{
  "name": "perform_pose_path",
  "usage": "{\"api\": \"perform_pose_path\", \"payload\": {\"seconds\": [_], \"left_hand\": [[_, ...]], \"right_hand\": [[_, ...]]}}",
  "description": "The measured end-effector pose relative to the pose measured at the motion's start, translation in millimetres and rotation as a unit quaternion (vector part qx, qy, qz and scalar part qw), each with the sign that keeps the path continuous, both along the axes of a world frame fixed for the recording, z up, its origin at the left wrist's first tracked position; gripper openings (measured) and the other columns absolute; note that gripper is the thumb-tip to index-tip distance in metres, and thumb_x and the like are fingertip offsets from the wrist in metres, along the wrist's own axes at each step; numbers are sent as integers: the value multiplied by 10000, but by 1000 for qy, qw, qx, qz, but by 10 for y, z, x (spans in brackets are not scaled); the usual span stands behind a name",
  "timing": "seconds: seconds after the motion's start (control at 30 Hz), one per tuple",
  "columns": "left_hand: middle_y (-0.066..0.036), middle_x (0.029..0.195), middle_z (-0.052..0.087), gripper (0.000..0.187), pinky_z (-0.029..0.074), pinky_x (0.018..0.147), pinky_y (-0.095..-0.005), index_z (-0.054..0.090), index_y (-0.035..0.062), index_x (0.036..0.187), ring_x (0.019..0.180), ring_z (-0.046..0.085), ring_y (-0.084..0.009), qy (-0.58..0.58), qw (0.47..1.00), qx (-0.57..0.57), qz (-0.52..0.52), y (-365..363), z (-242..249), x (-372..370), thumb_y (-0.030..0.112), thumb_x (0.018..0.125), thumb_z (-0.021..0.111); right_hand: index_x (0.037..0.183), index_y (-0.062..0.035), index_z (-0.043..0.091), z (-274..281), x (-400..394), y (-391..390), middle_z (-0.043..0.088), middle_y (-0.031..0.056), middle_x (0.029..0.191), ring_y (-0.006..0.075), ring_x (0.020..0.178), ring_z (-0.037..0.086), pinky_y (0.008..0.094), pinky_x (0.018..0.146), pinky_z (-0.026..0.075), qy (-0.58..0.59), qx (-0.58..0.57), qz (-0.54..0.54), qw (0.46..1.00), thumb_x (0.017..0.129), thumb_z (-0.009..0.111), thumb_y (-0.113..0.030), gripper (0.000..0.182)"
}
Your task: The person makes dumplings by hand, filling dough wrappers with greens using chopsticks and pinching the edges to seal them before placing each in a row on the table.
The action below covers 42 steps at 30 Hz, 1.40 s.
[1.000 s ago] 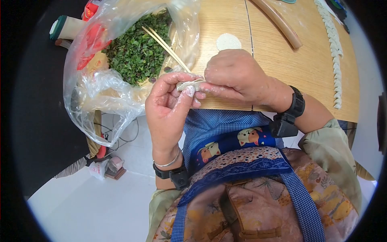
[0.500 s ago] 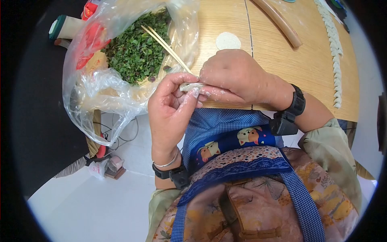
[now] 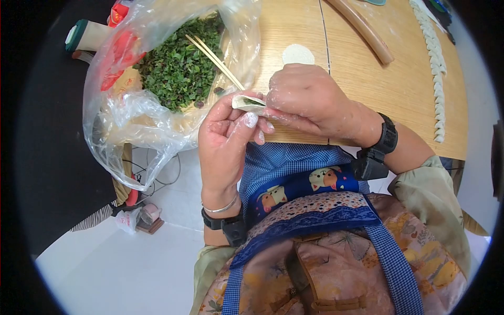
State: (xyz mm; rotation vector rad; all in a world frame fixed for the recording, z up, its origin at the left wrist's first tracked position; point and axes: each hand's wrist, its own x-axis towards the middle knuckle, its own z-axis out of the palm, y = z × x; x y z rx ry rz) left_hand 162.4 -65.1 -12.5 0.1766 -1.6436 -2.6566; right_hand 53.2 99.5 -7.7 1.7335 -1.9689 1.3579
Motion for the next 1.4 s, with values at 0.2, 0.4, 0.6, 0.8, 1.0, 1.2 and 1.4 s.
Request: {"api": "perform_pose_path", "payload": {"seconds": [0.2, 0.4, 0.6, 0.8, 1.0, 1.2, 1.4], "left_hand": [[-113, 941, 653, 227, 474, 612, -201, 563, -50, 1138, 733, 609, -115, 10, 1000, -14, 14, 0, -34, 7, 5, 919, 548], [-97, 919, 648, 199, 470, 606, -197, 571, -43, 1110, 719, 603, -102, 13, 999, -28, 32, 18, -3, 4, 4, 917, 554], [-94, 914, 646, 202, 463, 604, -194, 566, -44, 1115, 730, 605, -102, 8, 998, -61, 31, 8, -18, 10, 5, 920, 553], [-94, 926, 643, 209, 456, 604, -194, 554, -43, 1131, 739, 601, -101, 5, 998, -45, 40, 48, -41, -9, 9, 929, 542], [-81, 916, 638, 197, 443, 594, -191, 559, -31, 1121, 733, 584, -90, 0, 999, -8, 38, 76, -67, -9, 27, 934, 544], [-63, 976, 633, 217, 463, 705, -194, 555, -25, 1134, 813, 578, -71, -13, 998, -49, 46, 92, -57, 1, 40, 928, 567], [-57, 1047, 614, 214, 467, 861, -219, 547, -23, 1132, 948, 581, -83, 26, 997, -63, 20, 59, -65, 9, 18, 923, 572]], "right_hand": [[839, -50, 598, -20, -8, 2, 588, 92, 733, 310, 675, 583, 398, 578, 445, -8, 5, 7, 1000, 837, 657, -188, 150], [786, -71, 589, 10, -15, 48, 560, 108, 680, 312, 608, 573, 400, 533, 434, -54, 56, 11, 997, 863, 645, -232, 187], [839, -66, 588, -60, 6, -11, 570, 122, 687, 345, 630, 584, 423, 553, 454, -53, 40, 10, 998, 880, 606, -191, 133], [864, -63, 581, -77, 3, -14, 568, 130, 686, 363, 637, 578, 433, 559, 455, -45, 37, -7, 998, 898, 585, -199, 140], [843, -69, 563, -65, -8, 26, 561, 138, 669, 369, 634, 578, 427, 549, 444, -80, 65, 21, 994, 914, 565, -294, 236], [832, -71, 556, -8, 11, 41, 552, 113, 637, 337, 591, 581, 402, 517, 436, -129, 95, -8, 987, 866, 610, -318, 255], [852, -72, 571, -46, 12, 14, 566, 106, 643, 332, 594, 589, 401, 520, 442, -104, 98, -1, 990, 855, 615, -284, 216]]}}
